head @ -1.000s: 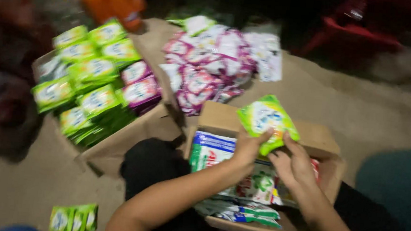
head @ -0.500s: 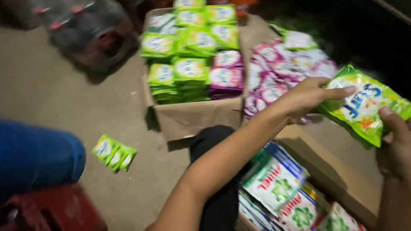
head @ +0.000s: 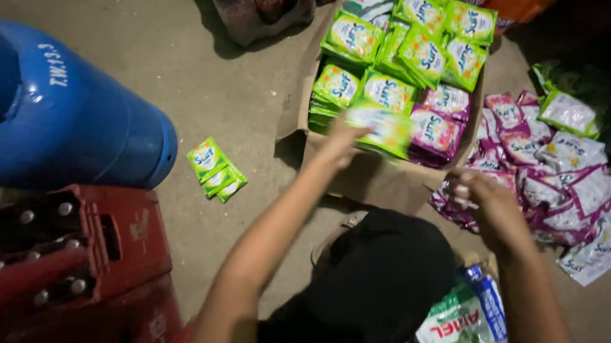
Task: Sorting, folding, and packing various detergent sachets into a cardboard box.
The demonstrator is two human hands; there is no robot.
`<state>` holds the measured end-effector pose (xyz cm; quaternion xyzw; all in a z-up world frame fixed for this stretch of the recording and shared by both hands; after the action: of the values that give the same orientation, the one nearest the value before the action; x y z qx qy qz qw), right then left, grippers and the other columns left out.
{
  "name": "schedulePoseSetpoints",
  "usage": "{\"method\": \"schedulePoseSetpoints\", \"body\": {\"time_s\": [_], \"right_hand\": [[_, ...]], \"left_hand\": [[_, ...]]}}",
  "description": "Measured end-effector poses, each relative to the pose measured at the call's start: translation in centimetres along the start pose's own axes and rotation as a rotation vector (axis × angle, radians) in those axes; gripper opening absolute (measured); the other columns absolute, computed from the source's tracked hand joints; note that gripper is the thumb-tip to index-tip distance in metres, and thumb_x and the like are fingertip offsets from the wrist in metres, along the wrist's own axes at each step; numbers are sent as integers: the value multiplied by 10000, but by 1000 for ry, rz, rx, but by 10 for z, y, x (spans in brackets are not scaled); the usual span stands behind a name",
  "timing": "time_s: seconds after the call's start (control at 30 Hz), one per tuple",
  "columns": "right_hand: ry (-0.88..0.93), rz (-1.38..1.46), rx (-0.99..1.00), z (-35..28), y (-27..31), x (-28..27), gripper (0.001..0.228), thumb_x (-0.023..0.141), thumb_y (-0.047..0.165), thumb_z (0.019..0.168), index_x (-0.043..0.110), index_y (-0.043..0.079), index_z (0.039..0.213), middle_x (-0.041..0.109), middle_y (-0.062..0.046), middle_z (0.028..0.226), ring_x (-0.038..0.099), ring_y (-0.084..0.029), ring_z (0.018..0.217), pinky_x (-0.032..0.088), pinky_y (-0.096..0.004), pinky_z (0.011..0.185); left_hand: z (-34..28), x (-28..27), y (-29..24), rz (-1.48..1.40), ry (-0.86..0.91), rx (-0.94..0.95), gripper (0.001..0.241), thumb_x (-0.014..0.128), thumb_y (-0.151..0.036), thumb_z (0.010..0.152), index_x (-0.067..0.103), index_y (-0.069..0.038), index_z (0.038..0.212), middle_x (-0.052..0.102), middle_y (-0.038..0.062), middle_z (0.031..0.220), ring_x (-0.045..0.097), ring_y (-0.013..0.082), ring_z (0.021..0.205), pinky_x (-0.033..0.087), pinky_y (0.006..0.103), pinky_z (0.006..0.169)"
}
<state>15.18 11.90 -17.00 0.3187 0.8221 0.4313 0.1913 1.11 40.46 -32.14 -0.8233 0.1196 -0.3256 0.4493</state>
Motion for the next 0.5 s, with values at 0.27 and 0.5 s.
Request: {"method": "schedulePoseSetpoints", "body": {"time_s": [0.27, 0.5], "right_hand": [[49, -134, 40, 22, -10, 11, 312, 580, 187, 1008, 686, 29, 1255, 697, -21, 1010, 542, -75, 712, 459, -243, 654], [30, -138, 102, 20, -40, -2, 311, 569, 179, 1035, 679, 2, 1266, 642, -74, 986, 599, -147, 804, 496, -297, 730]], "left_hand": [[71, -65, -124, 41, 15, 235, 518, 803, -13, 813, 578, -52, 1278, 729, 96, 1133, 708, 267, 1011, 566, 472, 880], [111, -132, -77, 886, -208, 254, 491, 792, -360, 874, 686, -41, 1232, 742, 171, 1049, 730, 322, 975, 552, 420, 866]]}}
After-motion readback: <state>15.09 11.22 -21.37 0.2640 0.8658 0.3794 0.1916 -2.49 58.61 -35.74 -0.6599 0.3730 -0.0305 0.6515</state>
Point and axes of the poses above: each hand's wrist, its own z-axis towards the middle knuckle, its own x-axis out of the palm, y = z × x, the point moved 5 cm from there along z, towards the middle knuckle
